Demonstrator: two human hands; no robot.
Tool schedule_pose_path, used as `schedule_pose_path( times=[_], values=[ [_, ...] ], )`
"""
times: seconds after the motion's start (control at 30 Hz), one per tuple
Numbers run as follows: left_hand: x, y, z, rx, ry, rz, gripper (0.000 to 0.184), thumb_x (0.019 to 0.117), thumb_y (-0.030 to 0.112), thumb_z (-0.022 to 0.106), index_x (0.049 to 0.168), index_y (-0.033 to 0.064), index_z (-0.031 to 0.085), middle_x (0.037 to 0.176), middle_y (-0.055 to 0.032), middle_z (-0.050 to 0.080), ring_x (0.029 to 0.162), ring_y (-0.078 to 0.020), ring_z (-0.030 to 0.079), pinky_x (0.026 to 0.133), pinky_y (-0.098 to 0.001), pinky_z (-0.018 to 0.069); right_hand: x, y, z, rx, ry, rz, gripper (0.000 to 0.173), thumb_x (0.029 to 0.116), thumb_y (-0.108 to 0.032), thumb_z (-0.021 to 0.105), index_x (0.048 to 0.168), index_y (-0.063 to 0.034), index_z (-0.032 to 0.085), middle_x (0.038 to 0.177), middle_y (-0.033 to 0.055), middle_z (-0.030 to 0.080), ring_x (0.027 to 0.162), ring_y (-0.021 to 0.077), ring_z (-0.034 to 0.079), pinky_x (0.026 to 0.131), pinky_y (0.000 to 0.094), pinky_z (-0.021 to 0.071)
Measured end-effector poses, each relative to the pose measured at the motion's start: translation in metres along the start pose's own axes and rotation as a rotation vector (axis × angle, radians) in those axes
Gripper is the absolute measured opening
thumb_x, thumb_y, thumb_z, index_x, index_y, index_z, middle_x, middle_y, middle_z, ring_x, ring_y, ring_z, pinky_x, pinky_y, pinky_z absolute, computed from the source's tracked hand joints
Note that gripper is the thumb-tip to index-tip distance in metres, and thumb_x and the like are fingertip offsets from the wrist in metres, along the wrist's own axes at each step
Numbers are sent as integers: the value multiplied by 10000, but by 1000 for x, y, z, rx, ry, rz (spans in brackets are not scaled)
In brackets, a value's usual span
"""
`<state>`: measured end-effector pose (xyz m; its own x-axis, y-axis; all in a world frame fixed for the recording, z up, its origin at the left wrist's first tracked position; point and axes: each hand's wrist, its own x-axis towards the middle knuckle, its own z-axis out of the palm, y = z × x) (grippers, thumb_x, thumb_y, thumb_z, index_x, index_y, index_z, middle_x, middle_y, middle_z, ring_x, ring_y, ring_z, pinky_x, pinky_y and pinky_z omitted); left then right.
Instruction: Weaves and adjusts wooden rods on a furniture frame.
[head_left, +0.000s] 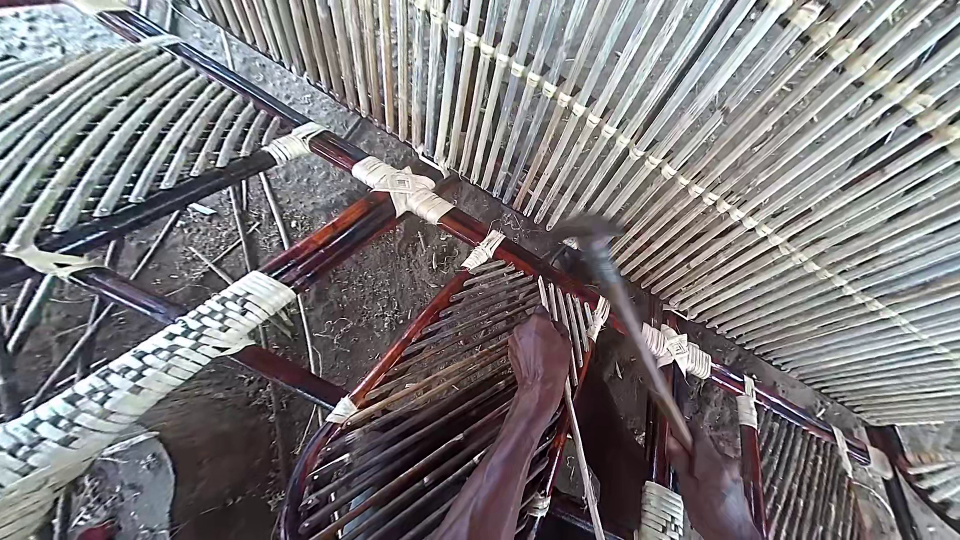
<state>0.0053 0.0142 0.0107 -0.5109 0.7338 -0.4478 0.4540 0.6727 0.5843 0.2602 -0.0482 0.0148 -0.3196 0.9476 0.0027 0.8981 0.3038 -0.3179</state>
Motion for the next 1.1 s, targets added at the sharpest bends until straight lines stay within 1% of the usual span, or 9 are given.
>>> schedule_pose_path(
  times=[0.07,0.23,0.33,0.47,0.57,0.63,0.73,0.9,1.1],
  values=[
    [2,2,0,15,-5,-11,194,1021,206,602,970,42,692,839,-194,693,806,-387,702,654,-551,560,6,4,2,-78,-182,97,434,1027,-378,501,1079,11,688,600,139,625,520,352,656,481,521,531],
    [1,1,1,29,-11,6,202,1036,209,582,1023,37,687,855,-195,695,815,-389,704,667,-554,567,3,-3,1,-55,-71,39,461,1002,-387,482,1038,15,705,547,84,585,444,262,600,418,443,493],
    [1,2,2,49,-13,3,195,1028,201,594,1002,37,695,858,-188,704,828,-385,708,685,-554,565,2,0,3,-141,-212,146,393,1026,-355,513,1129,-21,692,631,153,652,565,382,682,513,555,541],
    [3,1,3,58,-18,-9,188,1023,198,601,984,41,698,860,-188,707,836,-387,709,691,-559,562,-2,-8,1,-92,-189,118,422,1005,-333,542,1152,29,702,629,164,653,548,386,673,507,559,542],
    [4,4,1,73,-39,-5,228,1024,221,606,1048,23,717,933,-221,723,911,-427,711,778,-610,561,11,-17,-7,-118,-368,265,406,1049,-352,538,1262,-30,665,770,212,708,739,446,721,669,604,568],
    [5,6,-2,99,-64,14,251,1022,235,614,1084,15,718,973,-243,725,955,-450,707,825,-637,550,6,-15,-17,-26,-390,357,430,1058,-392,509,1290,-60,654,818,194,717,788,413,723,723,594,569],
    [2,4,2,131,-21,77,246,1028,208,604,993,-9,714,948,-277,713,953,-491,693,801,-665,530,-43,-7,-33,162,-248,533,362,1011,-375,538,1186,-97,689,773,105,674,696,290,662,658,523,532],
    [-18,0,1,191,-14,175,265,1051,188,569,1088,-41,696,1008,-306,699,995,-507,682,855,-675,518,-97,-18,-56,48,-98,679,487,970,-146,552,1455,-139,601,1149,197,726,902,400,725,783,609,562],
    [-122,-27,-2,139,-66,299,278,1038,226,626,1145,-21,697,1044,-308,687,985,-509,665,857,-706,496,-89,-21,-36,138,-247,635,464,1059,-239,532,1501,-99,510,1382,240,575,1260,403,581,1040,557,491]
  ],
)
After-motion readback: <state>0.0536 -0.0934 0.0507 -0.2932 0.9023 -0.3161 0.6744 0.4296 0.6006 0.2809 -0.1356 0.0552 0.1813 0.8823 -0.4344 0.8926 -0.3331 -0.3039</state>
